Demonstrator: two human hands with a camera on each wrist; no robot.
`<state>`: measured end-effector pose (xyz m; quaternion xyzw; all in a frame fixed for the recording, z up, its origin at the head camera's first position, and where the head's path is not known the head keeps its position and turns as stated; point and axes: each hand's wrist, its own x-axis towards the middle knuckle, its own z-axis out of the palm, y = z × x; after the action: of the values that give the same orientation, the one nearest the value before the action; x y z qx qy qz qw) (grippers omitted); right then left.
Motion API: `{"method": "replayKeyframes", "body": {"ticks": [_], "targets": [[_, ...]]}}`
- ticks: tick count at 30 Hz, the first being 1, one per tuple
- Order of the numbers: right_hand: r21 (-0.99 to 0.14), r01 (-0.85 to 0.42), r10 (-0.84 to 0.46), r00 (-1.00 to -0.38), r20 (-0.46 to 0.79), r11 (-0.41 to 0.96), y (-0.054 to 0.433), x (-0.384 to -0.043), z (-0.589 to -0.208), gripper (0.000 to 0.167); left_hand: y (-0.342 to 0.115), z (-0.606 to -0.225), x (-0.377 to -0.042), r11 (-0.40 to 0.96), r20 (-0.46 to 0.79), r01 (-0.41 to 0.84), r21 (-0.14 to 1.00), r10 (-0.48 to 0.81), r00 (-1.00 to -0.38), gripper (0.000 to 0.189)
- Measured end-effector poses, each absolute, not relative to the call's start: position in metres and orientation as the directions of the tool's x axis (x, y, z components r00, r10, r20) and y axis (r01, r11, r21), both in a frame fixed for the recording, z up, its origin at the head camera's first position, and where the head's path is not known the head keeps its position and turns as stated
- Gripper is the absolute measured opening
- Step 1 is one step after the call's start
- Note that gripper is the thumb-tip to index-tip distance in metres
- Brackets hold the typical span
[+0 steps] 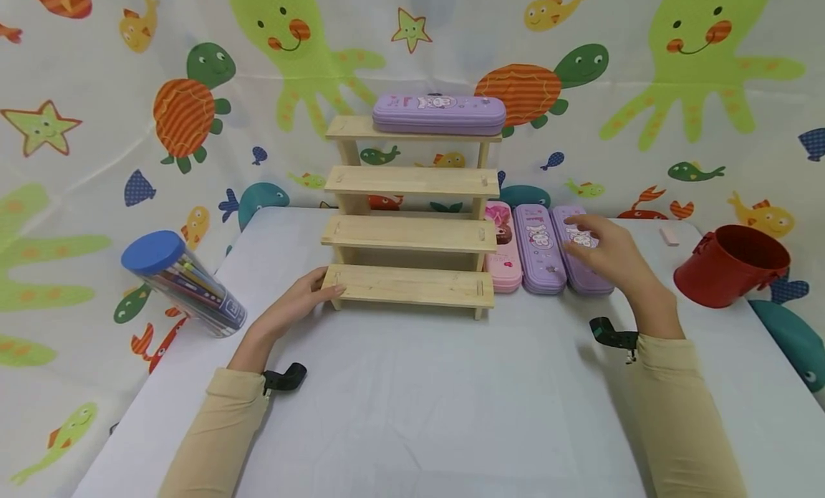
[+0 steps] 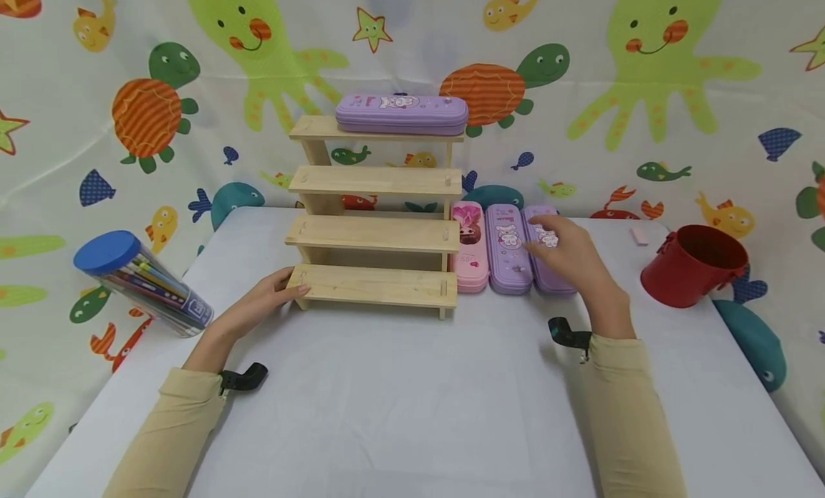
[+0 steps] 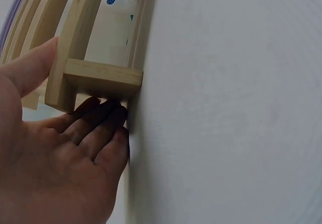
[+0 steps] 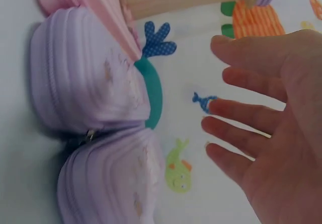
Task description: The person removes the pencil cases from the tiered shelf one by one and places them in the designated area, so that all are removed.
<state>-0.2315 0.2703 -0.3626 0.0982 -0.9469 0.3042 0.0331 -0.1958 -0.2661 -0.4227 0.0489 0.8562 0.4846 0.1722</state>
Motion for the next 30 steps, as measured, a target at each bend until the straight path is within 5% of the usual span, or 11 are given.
{"method": "replayKeyframes", "body": {"ticks": [11,21,30], "targets": [[-0.650,-0.292,-0.201,-0.956,0.212,0.702,0.246,-0.258,-0.336,0.055,-0.267,-0.425,-0.196,0.524,-0.253,-0.092,0.847,0.245,-0.936,0.081],[-0.551,-0.415,-0.331,-0.910,0.251,0.724,0.223,-0.282,-0.302,0.054,-0.267,-0.424,-0.195,0.526,-0.258,-0.100,0.844,0.235,-0.937,0.082],[-0.573,-0.414,-0.313,-0.910,0.271,0.708,0.210,-0.301,-0.281,0.059,-0.266,-0.424,-0.197,0.533,-0.261,-0.096,0.841,0.245,-0.934,0.082]]}}
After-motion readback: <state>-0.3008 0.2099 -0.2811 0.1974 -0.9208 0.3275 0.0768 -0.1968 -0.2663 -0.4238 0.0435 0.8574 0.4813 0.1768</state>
